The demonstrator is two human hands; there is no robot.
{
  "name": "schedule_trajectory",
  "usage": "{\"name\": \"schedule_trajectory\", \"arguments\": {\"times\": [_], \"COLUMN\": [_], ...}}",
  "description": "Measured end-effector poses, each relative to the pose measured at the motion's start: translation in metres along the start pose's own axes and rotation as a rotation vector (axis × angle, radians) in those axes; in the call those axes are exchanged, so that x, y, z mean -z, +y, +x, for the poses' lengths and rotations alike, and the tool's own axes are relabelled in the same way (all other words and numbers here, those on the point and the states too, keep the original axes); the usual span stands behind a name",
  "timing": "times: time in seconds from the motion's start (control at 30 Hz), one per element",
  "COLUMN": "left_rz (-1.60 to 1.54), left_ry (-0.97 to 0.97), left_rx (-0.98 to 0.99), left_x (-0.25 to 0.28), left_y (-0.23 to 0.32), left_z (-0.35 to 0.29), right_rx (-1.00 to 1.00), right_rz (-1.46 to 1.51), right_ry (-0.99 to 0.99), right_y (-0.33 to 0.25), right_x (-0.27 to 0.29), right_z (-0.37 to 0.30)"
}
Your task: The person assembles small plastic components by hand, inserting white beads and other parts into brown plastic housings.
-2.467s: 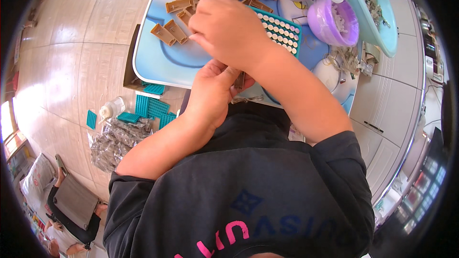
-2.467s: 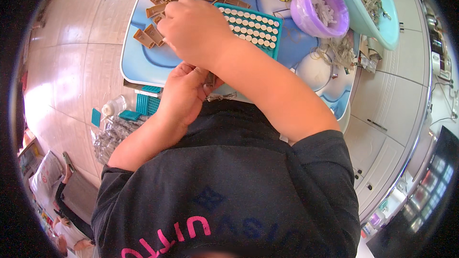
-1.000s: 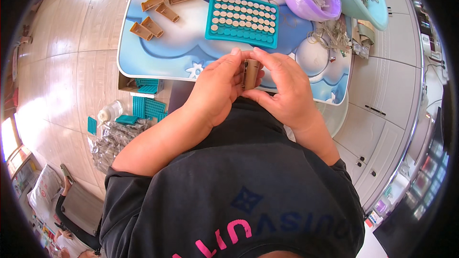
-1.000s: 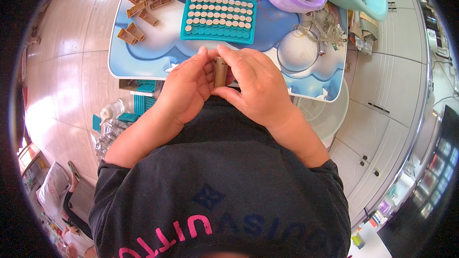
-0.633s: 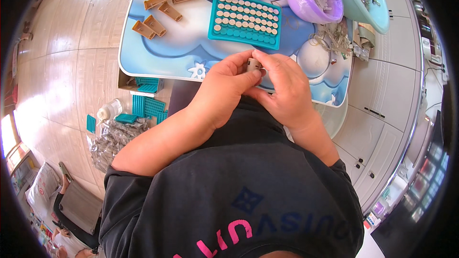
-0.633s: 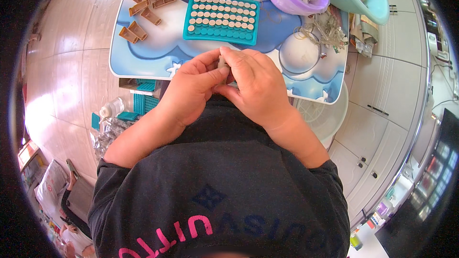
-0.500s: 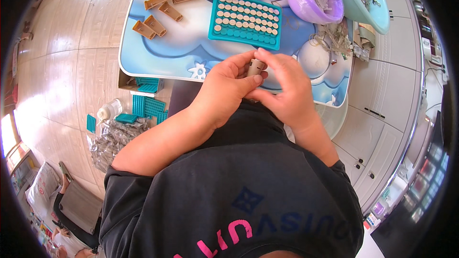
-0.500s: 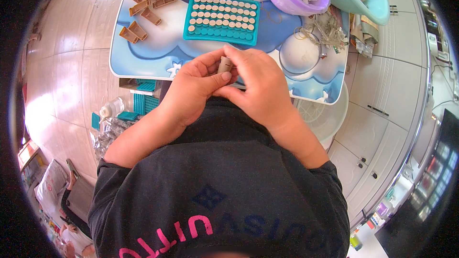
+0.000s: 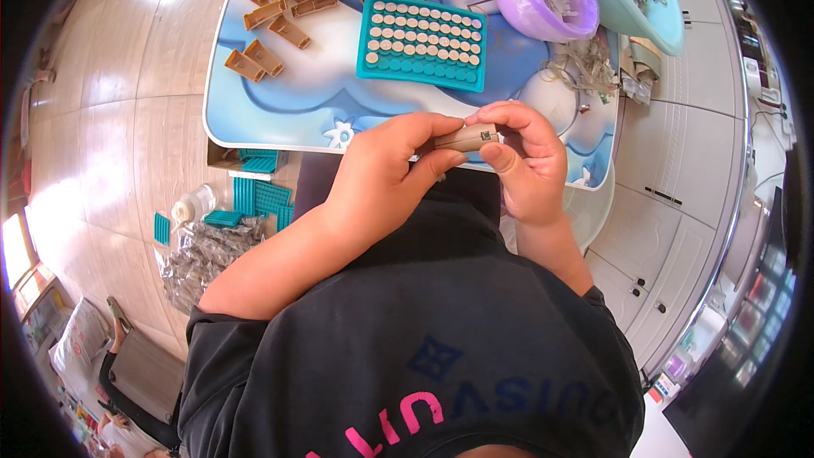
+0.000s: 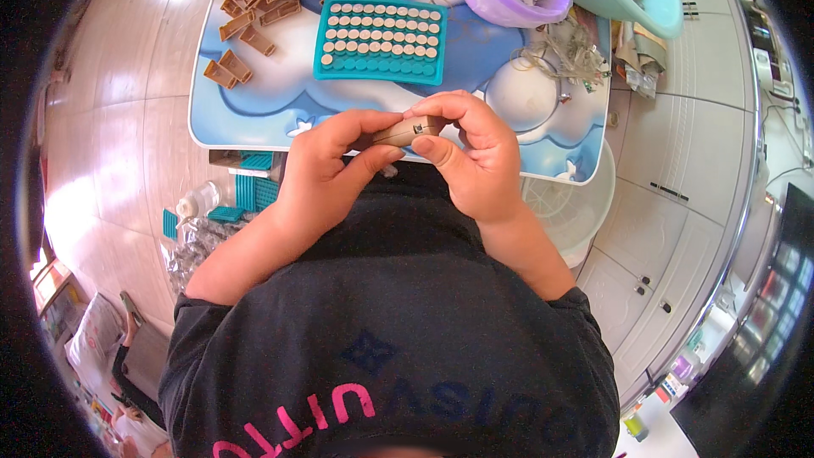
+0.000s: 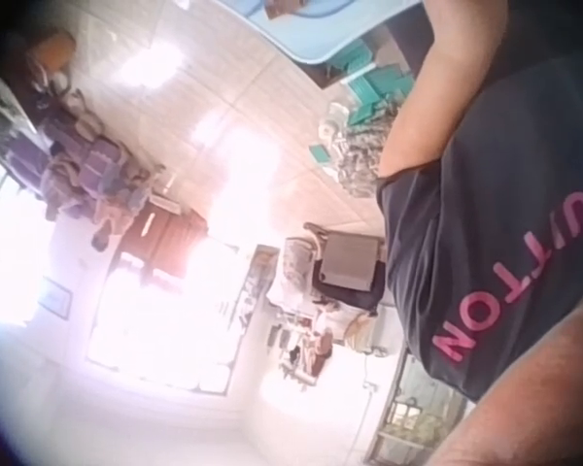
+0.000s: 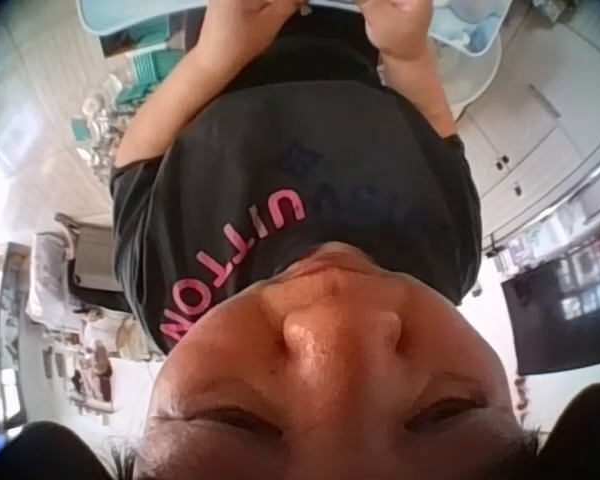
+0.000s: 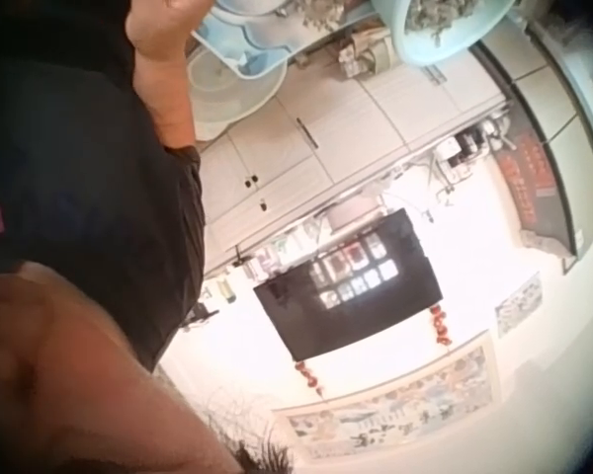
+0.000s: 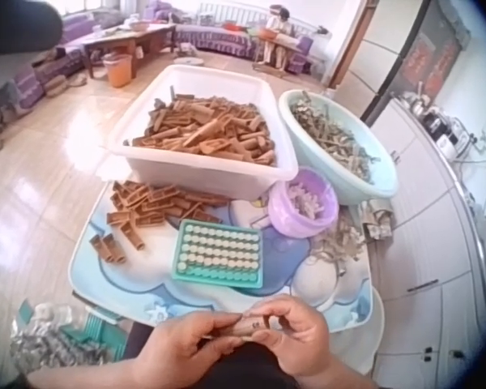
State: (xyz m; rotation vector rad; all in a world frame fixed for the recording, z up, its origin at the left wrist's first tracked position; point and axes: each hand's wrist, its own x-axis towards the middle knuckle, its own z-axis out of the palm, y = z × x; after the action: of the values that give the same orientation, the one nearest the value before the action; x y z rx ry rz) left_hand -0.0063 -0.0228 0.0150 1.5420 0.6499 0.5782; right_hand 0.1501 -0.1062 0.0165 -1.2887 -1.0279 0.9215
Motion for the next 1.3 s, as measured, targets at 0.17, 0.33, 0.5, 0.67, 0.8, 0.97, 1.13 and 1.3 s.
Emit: {"name": "schedule_trajectory", "arguments": {"times": [0.17, 0.33, 0.5, 0.67, 0.8, 0.97, 1.13, 1.3], "left_rz": [0.158, 0.167, -0.779, -0.817, -0.859, -0.831, -0.857, -0.912], "left_ry": [0.061, -0.085, -0.180, -0.251, -0.240, -0.211, -0.156, -0.140], "left_rx": [-0.144, 0.095, 0.498, 0.565, 0.568, 0.574, 0.595, 0.588], "left_x": [-0.005, -0.003, 0.003, 0.004, 0.002, 0.000, 0.004, 0.002], "left_y": [-0.004, -0.010, -0.013, -0.012, -0.013, -0.013, -0.011, -0.012], "left_z": [0.000, 0.007, 0.017, 0.020, 0.021, 0.022, 0.022, 0.020], "right_rx": [0.053, -0.120, 0.064, 0.196, 0.053, -0.175, -0.137, -0.075], "right_rz": [0.171, 0.186, -0.425, -0.919, -1.166, -1.402, -1.313, -0.830], "right_ry": [0.083, 0.137, -0.069, 0.222, 0.186, 0.021, 0.228, 0.246], "right_y": [0.011, 0.016, -0.001, -0.034, -0.033, -0.025, -0.037, -0.032], "right_x": [-0.008, -0.008, 0.010, 0.060, 0.087, 0.100, 0.094, 0.099], "right_z": [-0.001, -0.002, 0.020, 0.083, 0.137, 0.164, 0.156, 0.140]}}
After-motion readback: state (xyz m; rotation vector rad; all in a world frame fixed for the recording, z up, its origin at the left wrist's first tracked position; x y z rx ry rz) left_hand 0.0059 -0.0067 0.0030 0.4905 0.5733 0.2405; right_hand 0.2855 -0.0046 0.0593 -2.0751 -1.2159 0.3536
